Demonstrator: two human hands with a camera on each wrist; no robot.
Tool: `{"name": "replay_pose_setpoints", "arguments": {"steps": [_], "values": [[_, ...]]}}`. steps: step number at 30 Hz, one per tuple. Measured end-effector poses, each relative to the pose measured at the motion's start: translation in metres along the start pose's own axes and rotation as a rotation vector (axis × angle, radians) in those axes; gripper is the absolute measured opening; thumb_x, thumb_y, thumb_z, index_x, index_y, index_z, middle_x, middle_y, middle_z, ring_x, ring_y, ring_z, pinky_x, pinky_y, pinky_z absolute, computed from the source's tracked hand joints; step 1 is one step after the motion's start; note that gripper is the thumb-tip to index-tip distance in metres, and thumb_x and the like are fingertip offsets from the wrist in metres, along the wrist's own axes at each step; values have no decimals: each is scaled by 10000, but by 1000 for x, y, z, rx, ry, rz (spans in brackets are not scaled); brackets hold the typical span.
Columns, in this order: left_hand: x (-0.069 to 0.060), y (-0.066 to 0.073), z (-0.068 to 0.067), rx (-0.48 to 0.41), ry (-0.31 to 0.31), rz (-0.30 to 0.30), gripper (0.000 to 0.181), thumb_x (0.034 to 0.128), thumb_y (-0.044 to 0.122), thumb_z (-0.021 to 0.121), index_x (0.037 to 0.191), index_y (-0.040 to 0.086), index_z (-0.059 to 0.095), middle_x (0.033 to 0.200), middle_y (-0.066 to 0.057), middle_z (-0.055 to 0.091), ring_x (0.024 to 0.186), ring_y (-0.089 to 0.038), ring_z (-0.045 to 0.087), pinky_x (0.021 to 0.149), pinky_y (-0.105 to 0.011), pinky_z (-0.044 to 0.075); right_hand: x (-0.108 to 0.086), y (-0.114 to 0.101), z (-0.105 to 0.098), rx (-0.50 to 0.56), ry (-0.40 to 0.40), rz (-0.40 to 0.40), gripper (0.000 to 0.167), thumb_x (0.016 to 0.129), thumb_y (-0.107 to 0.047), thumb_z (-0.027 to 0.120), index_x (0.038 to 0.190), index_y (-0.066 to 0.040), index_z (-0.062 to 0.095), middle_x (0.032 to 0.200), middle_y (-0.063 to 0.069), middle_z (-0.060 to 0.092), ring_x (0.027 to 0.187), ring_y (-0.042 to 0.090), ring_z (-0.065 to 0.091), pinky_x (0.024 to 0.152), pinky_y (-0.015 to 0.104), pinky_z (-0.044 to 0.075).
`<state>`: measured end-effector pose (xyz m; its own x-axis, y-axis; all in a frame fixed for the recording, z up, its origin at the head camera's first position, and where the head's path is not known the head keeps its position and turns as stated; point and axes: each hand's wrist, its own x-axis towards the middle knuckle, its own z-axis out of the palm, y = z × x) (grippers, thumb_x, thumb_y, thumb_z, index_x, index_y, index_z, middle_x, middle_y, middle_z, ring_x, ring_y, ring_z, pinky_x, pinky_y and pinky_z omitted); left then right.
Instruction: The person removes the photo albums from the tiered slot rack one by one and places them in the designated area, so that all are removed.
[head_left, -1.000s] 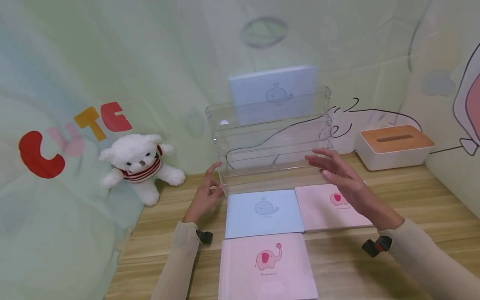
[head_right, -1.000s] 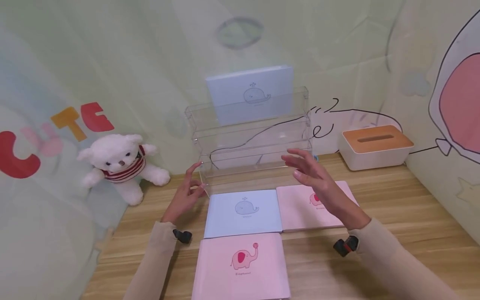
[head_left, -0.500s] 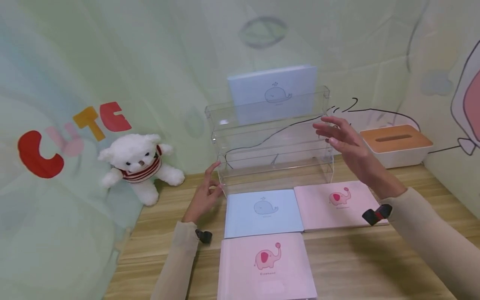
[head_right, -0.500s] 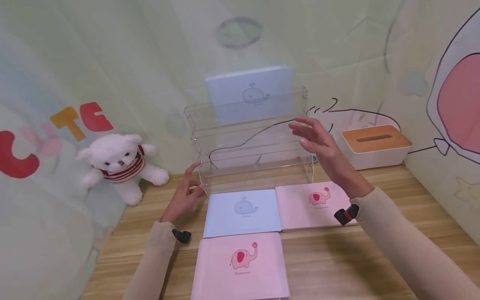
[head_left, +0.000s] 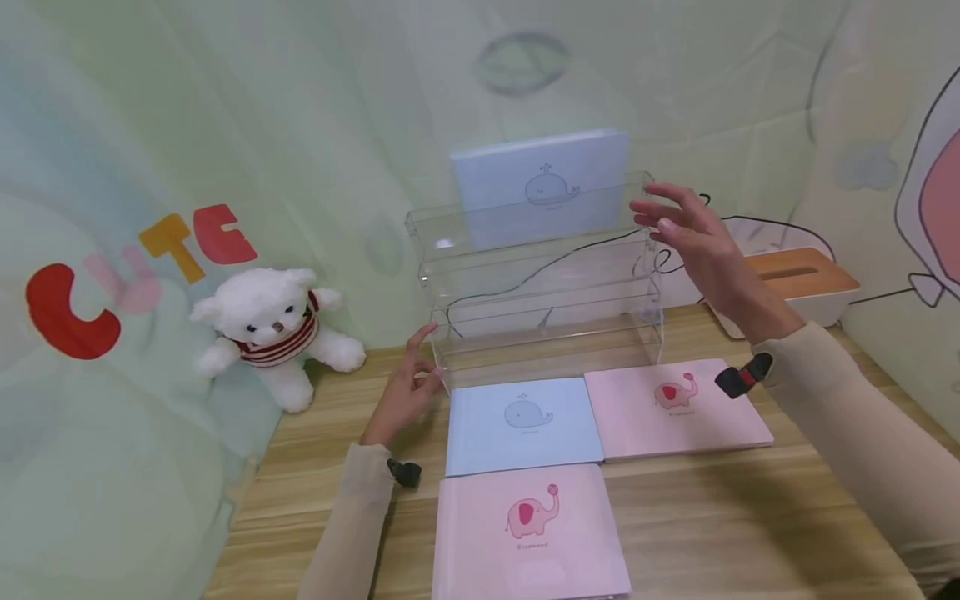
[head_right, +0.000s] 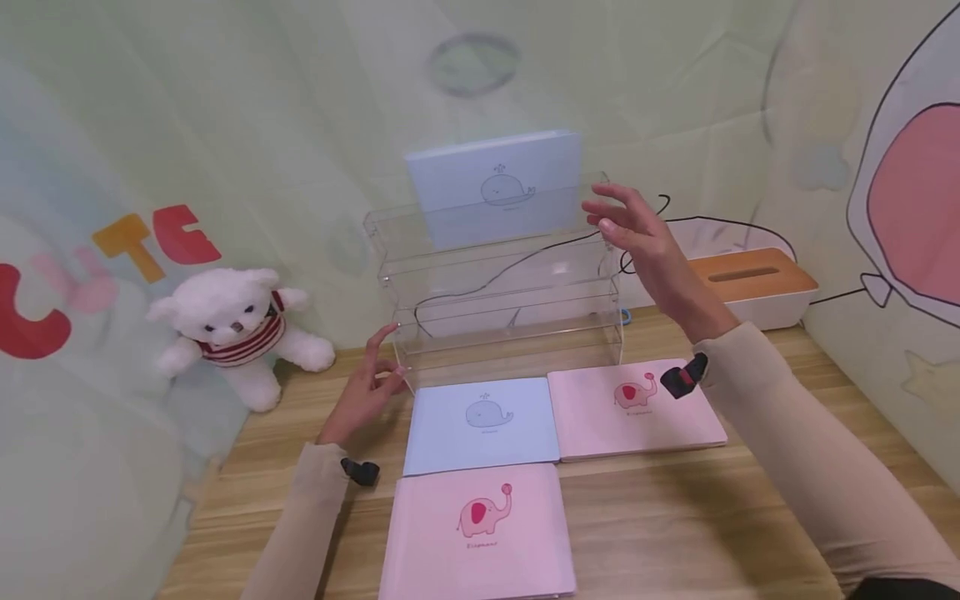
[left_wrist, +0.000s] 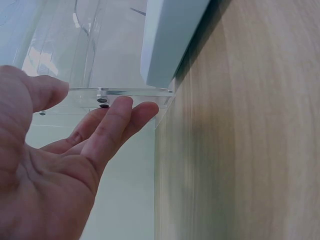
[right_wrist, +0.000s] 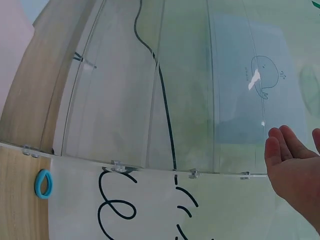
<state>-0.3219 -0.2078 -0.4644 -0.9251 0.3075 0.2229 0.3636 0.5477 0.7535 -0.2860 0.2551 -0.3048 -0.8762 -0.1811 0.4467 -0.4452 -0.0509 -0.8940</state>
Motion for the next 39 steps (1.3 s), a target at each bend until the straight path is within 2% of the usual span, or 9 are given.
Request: {"name": "replay_pose_setpoints", "arguments": {"steps": [6, 12, 22, 30, 35, 39], "values": [[-1, -1, 1, -4, 6, 5, 756, 1099, 142, 600, 1657, 474, 213, 1082, -220, 751, 869, -310, 813, 907, -469, 587, 14, -2, -1, -37, -30, 34, 526, 1080, -316, 503, 1597, -256, 424, 1686, 159, 407, 1525, 247, 393, 1295, 445, 214], [-2, 0, 2, -8, 10, -4, 764, 1093, 132, 605, 1654, 474, 216, 1087, -216, 750, 876, -333, 812, 901, -461, 591, 28, -4, -2, -38, 1, 52, 540, 1060, -339, 521, 1581, -234, 427, 1685, 182, 395, 1540, 266, 375, 1318, 484, 176], [0, 2, 3, -20, -4, 6, 764, 1096, 139, 601, 1651, 497, 217, 1093, -228, 751, 880, -338, 817, 936, -507, 581, 48, -8, -2, -1, 69, 55, 643, 1038, -375, 588, 1610, -147, 403, 1648, 148, 455, 1546, 341, 348, 1297, 449, 200], [1, 2, 2, -29, 0, 12, 759, 1097, 139, 602, 1654, 487, 222, 1089, -239, 743, 902, -350, 806, 885, -456, 605, 62, -12, -2, 14, 134, 34, 623, 1023, -351, 594, 1586, -124, 458, 1616, 131, 497, 1521, 316, 369, 1288, 434, 222], [0, 2, 1, -9, 7, 17, 753, 1099, 146, 602, 1659, 470, 218, 1080, -231, 746, 906, -342, 802, 890, -458, 600, 67, -15, -4, 58, 150, 22, 576, 1016, -335, 611, 1540, -119, 503, 1515, 74, 563, 1458, 269, 425, 1263, 401, 238], [-1, 1, 0, -10, 12, 5, 759, 1096, 137, 605, 1656, 477, 222, 1068, -224, 748, 902, -348, 799, 890, -465, 595, 73, -15, -4, 57, 154, 20, 577, 1020, -335, 617, 1538, -105, 508, 1492, 59, 570, 1470, 292, 426, 1262, 390, 243]]}}
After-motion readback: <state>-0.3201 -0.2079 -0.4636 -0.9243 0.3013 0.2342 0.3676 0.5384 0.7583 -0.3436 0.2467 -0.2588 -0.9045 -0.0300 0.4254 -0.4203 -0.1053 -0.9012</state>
